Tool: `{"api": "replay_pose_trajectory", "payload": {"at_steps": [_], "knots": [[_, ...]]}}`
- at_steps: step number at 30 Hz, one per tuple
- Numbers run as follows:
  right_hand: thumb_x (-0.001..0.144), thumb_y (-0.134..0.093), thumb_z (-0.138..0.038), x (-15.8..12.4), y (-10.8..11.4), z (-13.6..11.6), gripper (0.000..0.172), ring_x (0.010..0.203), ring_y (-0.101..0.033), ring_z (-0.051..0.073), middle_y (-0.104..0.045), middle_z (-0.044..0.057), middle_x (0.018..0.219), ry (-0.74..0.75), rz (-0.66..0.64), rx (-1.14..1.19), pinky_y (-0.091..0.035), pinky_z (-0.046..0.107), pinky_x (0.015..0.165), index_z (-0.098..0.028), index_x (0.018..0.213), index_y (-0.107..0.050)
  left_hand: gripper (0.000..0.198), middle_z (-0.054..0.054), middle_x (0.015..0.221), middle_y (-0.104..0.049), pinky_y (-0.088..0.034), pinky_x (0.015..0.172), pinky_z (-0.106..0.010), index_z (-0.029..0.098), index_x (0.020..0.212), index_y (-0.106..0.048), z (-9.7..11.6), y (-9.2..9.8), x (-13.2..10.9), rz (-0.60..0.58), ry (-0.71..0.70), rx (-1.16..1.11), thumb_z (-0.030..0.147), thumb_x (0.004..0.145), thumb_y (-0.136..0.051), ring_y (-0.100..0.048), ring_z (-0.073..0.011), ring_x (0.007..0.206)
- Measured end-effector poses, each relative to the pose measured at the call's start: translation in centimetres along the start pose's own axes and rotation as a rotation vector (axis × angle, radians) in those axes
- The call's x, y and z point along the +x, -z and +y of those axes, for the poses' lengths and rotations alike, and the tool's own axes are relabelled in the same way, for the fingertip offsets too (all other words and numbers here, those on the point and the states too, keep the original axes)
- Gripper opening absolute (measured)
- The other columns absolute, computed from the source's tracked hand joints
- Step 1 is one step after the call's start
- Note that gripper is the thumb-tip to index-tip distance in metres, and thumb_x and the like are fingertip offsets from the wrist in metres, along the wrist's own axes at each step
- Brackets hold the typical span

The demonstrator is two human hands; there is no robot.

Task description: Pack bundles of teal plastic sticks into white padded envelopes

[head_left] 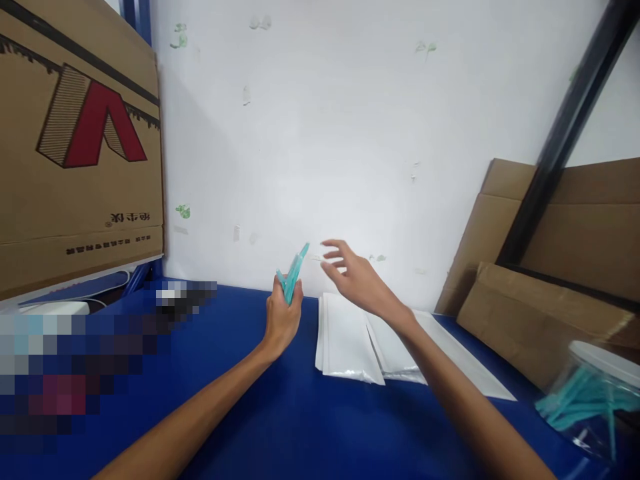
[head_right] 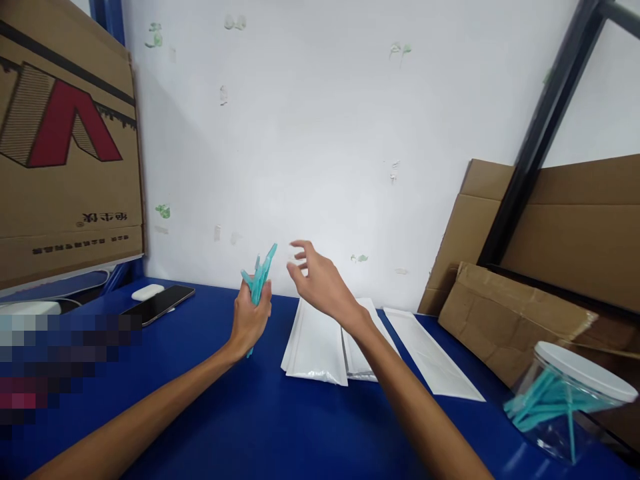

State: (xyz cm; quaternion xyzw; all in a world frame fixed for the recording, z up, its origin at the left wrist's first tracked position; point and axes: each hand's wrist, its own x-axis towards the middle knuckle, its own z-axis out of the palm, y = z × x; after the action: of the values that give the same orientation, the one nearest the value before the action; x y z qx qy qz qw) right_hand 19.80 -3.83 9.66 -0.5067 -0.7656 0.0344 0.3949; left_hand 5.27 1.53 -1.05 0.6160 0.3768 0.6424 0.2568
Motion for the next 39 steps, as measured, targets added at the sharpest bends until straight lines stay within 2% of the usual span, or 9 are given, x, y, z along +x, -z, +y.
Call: {"api": "replay_pose_trajectory", "payload": {"at_steps": [2, 6, 10, 15, 20, 24, 30, 35, 39], "knots": [[0.097, -0.039, -0.046, -0.2, 0.2, -0.9, 0.045, 0.112, -0.060, 0.020, -0.055, 0.009, 0.134, 0.039, 0.032, 0.153, -0.048, 0.035, 0.090, -0.028, 0.139, -0.040, 0.027, 0.006, 0.058, -0.050, -0.036, 0.047, -0.023, 0.023, 0.094, -0.045, -0.1, 0.0, -0.1, -0.035, 0.012, -0.012, 0.050, 0.091, -0.047, -0.048, -0.0119, 0.044], [0.097, -0.040, -0.048, -0.8, -0.5, -2.3, 0.050, 0.127, -0.049, 0.022, -0.041, 0.007, 0.148, 0.167, -0.065, 0.220, -0.045, 0.037, 0.097, -0.029, 0.143, -0.037, 0.026, 0.008, 0.058, -0.047, -0.032, 0.047, -0.022, 0.024, 0.086, -0.041, 0.0, -0.1, -0.5, -0.059, -0.059, 0.063, 0.047, 0.088, -0.053, -0.044, -0.0105, 0.046], [0.099, -0.039, -0.039, -0.9, -1.4, -2.6, 0.038, 0.114, -0.057, 0.018, -0.056, 0.005, 0.133, 0.273, -0.011, 0.104, -0.045, 0.034, 0.097, -0.027, 0.133, -0.050, 0.025, 0.008, 0.059, -0.046, -0.031, 0.049, -0.022, 0.023, 0.084, -0.041, 0.2, -0.4, -0.9, -0.054, -0.081, 0.085, 0.042, 0.084, -0.058, -0.043, -0.0101, 0.049], [0.100, -0.039, -0.029, -0.6, -2.8, -1.7, 0.032, 0.096, -0.063, 0.016, -0.068, 0.002, 0.108, 0.266, -0.006, 0.023, -0.047, 0.030, 0.086, -0.026, 0.126, -0.056, 0.020, 0.008, 0.059, -0.047, -0.032, 0.050, -0.021, 0.023, 0.086, -0.044, 0.1, -0.7, -1.0, -0.036, -0.051, 0.075, 0.037, 0.082, -0.059, -0.045, -0.0104, 0.051], [0.099, -0.038, -0.027, -0.5, -4.5, -0.6, 0.031, 0.109, -0.060, 0.017, -0.066, 0.004, 0.117, 0.235, -0.016, 0.079, -0.045, 0.030, 0.092, -0.024, 0.121, -0.059, 0.023, 0.005, 0.064, -0.058, -0.033, 0.047, -0.021, 0.023, 0.097, -0.048, -0.1, -0.6, -1.0, -0.080, -0.037, 0.085, 0.036, 0.081, -0.059, -0.053, -0.0126, 0.052], [0.100, -0.036, -0.027, -0.5, -4.8, -0.6, 0.032, 0.112, -0.059, 0.017, -0.066, 0.005, 0.120, 0.199, -0.014, 0.115, -0.043, 0.030, 0.096, -0.022, 0.116, -0.063, 0.032, 0.008, 0.051, -0.052, -0.032, 0.043, -0.022, 0.021, 0.109, -0.049, -0.4, -0.6, -0.9, -0.183, 0.015, 0.080, 0.035, 0.081, -0.058, -0.049, -0.0134, 0.040], [0.100, -0.038, -0.028, -0.7, -4.1, -1.6, 0.031, 0.108, -0.059, 0.015, -0.067, 0.003, 0.113, 0.238, 0.002, 0.192, -0.043, 0.027, 0.091, -0.023, 0.106, -0.068, 0.030, 0.002, 0.072, -0.062, -0.038, 0.052, -0.023, 0.021, 0.108, -0.055, 0.1, -0.4, -0.5, -0.054, -0.066, 0.083, 0.037, 0.083, -0.056, -0.056, -0.0137, 0.058], [0.099, -0.040, -0.026, -1.0, -4.0, -1.9, 0.028, 0.104, -0.060, 0.015, -0.068, 0.002, 0.110, 0.246, 0.004, 0.211, -0.045, 0.025, 0.080, -0.023, 0.098, -0.069, 0.039, 0.005, 0.063, -0.057, -0.034, 0.048, -0.022, 0.021, 0.123, -0.047, 0.4, -0.4, -0.7, -0.111, -0.043, 0.095, 0.033, 0.086, -0.052, -0.053, -0.0131, 0.049], [0.099, -0.040, -0.024, -1.0, -4.4, -1.7, 0.028, 0.103, -0.060, 0.015, -0.068, 0.002, 0.107, 0.256, 0.004, 0.257, -0.045, 0.027, 0.083, -0.022, 0.096, -0.068, 0.045, 0.004, 0.070, -0.062, -0.036, 0.049, -0.023, 0.023, 0.129, -0.040, 0.2, -0.5, -1.1, -0.113, -0.033, 0.114, 0.034, 0.087, -0.051, -0.059, -0.0148, 0.055]]}}
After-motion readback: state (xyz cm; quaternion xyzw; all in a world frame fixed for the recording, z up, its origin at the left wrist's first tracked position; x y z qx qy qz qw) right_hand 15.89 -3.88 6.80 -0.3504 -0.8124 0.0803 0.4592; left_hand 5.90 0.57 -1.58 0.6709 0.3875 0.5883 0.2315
